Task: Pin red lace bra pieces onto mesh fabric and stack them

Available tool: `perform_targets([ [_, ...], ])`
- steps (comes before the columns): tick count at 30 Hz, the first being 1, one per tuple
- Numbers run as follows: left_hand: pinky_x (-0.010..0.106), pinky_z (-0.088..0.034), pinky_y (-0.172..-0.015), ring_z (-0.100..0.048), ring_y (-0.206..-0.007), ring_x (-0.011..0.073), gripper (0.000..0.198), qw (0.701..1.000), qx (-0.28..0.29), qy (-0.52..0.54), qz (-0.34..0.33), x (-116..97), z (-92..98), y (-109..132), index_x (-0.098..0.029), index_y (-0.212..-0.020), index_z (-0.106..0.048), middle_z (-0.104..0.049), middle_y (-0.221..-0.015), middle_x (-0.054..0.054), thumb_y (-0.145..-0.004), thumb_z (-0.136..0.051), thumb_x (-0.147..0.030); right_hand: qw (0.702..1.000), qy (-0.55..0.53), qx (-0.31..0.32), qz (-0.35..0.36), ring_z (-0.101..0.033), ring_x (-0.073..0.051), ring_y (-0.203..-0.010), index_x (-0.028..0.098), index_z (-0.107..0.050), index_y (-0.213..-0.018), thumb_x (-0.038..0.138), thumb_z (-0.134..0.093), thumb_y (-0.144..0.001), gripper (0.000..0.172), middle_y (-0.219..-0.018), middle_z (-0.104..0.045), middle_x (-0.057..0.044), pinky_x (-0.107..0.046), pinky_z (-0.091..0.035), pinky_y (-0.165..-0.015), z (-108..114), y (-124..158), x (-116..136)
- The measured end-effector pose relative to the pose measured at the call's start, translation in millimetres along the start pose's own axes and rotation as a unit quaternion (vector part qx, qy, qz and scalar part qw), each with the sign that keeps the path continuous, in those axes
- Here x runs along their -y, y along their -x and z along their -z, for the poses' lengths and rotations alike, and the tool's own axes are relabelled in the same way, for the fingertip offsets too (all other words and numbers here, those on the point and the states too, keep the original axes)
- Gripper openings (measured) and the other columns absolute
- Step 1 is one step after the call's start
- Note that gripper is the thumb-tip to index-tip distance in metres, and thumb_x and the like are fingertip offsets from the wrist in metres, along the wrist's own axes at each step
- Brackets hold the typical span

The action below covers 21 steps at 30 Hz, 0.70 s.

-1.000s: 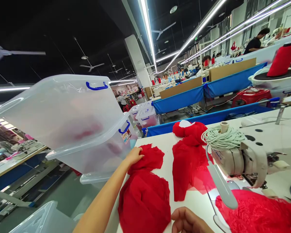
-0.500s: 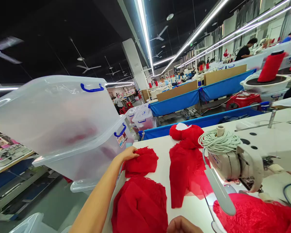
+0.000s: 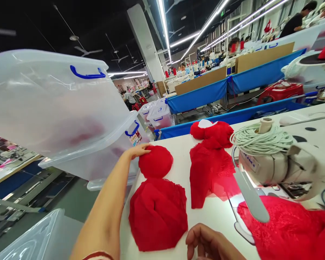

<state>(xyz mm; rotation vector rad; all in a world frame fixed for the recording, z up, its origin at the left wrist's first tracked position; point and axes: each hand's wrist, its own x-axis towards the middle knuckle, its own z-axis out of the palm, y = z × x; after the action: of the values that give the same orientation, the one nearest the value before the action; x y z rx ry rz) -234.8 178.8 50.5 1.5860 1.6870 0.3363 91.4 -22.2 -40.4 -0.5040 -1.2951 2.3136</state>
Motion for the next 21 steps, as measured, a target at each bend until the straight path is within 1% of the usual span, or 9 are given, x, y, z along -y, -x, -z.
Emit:
perform_targets([
  [2,0.045,-0.048,-0.09,-0.061,-0.1,0.0303,0.051,0.999,-0.017,-0.022,0.017,18.0,-19.1,-6.8,-0.017,-0.095,-0.066,-0.068,-0.101,0.011,-0.055,-0.075,-0.047,1.0,0.024,0.004,0.009,-0.034,-0.007,-0.06,0.019,-0.05,-0.097,0.052,-0.066,-0.073,0.043,-0.088,-0.056,-0.002,-0.021,-0.025,-0.055,-1.4,3.7,5.8],
  [4,0.045,-0.043,-0.096,-0.055,-0.11,0.0309,0.046,0.998,-0.046,-0.044,0.015,25.5,-29.5,-4.6,-0.018,-0.099,-0.065,-0.065,-0.109,0.011,-0.062,-0.068,-0.047,0.998,0.057,0.001,-0.008,-0.033,-0.007,-0.058,0.019,-0.05,-0.096,0.047,-0.061,-0.076,0.036,-0.081,-0.053,0.0,-0.021,-0.025,-0.052,-3.3,6.2,9.3],
  [7,0.047,-0.032,-0.105,-0.047,-0.119,0.0289,0.036,0.992,-0.087,-0.084,-0.023,14.5,-32.2,19.4,-0.021,-0.102,-0.063,-0.062,-0.113,0.009,-0.077,-0.055,-0.045,0.986,0.166,0.006,-0.025,-0.034,-0.009,-0.054,0.019,-0.052,-0.093,0.032,-0.056,-0.076,0.021,-0.066,-0.044,0.005,-0.02,-0.026,-0.049,-5.5,8.7,6.5],
  [9,0.044,-0.032,-0.103,-0.05,-0.113,0.0257,0.029,0.989,-0.084,-0.106,-0.061,-2.6,-34.5,47.5,-0.021,-0.096,-0.064,-0.063,-0.107,0.006,-0.081,-0.053,-0.043,0.962,0.269,0.033,0.0,-0.04,-0.01,-0.054,0.02,-0.055,-0.088,0.022,-0.054,-0.072,0.016,-0.066,-0.049,0.003,-0.021,-0.033,-0.05,-7.1,11.1,1.5],
  [12,0.032,-0.041,-0.086,-0.056,-0.092,0.0195,0.018,0.981,0.015,-0.153,-0.121,-27.1,-48.9,94.3,-0.022,-0.081,-0.066,-0.064,-0.092,0.001,-0.076,-0.065,-0.04,0.903,0.415,0.079,0.08,-0.056,-0.014,-0.069,0.02,-0.062,-0.088,0.014,-0.049,-0.075,0.019,-0.083,-0.064,-0.003,-0.025,-0.043,-0.067,-11.7,18.6,-1.1],
  [13,0.031,-0.041,-0.081,-0.056,-0.089,0.0183,0.016,0.966,0.051,-0.206,-0.147,-32.2,-56.1,107.7,-0.023,-0.082,-0.066,-0.063,-0.091,0.0,-0.077,-0.065,-0.038,0.882,0.451,0.09,0.099,-0.059,-0.016,-0.075,0.02,-0.063,-0.09,0.012,-0.047,-0.077,0.022,-0.087,-0.066,-0.005,-0.026,-0.044,-0.073,-13.8,21.9,0.1],
  [14,0.03,-0.039,-0.078,-0.055,-0.087,0.0176,0.013,0.95,0.06,-0.261,-0.162,-35.5,-63.8,119.1,-0.024,-0.081,-0.066,-0.062,-0.091,0.0,-0.078,-0.066,-0.036,0.865,0.479,0.097,0.112,-0.06,-0.017,-0.079,0.019,-0.064,-0.092,0.011,-0.045,-0.078,0.025,-0.089,-0.066,-0.005,-0.027,-0.044,-0.076,-15.8,25.2,1.9],
  [17,0.03,-0.034,-0.073,-0.051,-0.082,0.016,0.005,0.907,0.031,-0.382,-0.175,-36.6,-83.9,141.3,-0.021,-0.077,-0.059,-0.06,-0.089,-0.001,-0.081,-0.061,-0.025,0.833,0.527,0.107,0.128,-0.061,-0.018,-0.078,0.017,-0.065,-0.094,0.009,-0.044,-0.078,0.027,-0.086,-0.067,-0.006,-0.028,-0.045,-0.073,-19.9,32.3,7.4],
  [21,0.03,-0.03,-0.067,-0.046,-0.071,0.0149,0.013,0.9,0.0,-0.409,-0.154,-37.7,-92.0,161.1,-0.02,-0.076,-0.051,-0.057,-0.075,-0.003,-0.076,-0.051,-0.007,0.833,0.528,0.095,0.139,-0.061,-0.018,-0.077,0.016,-0.066,-0.094,0.01,-0.045,-0.078,0.027,-0.085,-0.067,-0.006,-0.028,-0.046,-0.073,-19.9,34.3,9.7],
])
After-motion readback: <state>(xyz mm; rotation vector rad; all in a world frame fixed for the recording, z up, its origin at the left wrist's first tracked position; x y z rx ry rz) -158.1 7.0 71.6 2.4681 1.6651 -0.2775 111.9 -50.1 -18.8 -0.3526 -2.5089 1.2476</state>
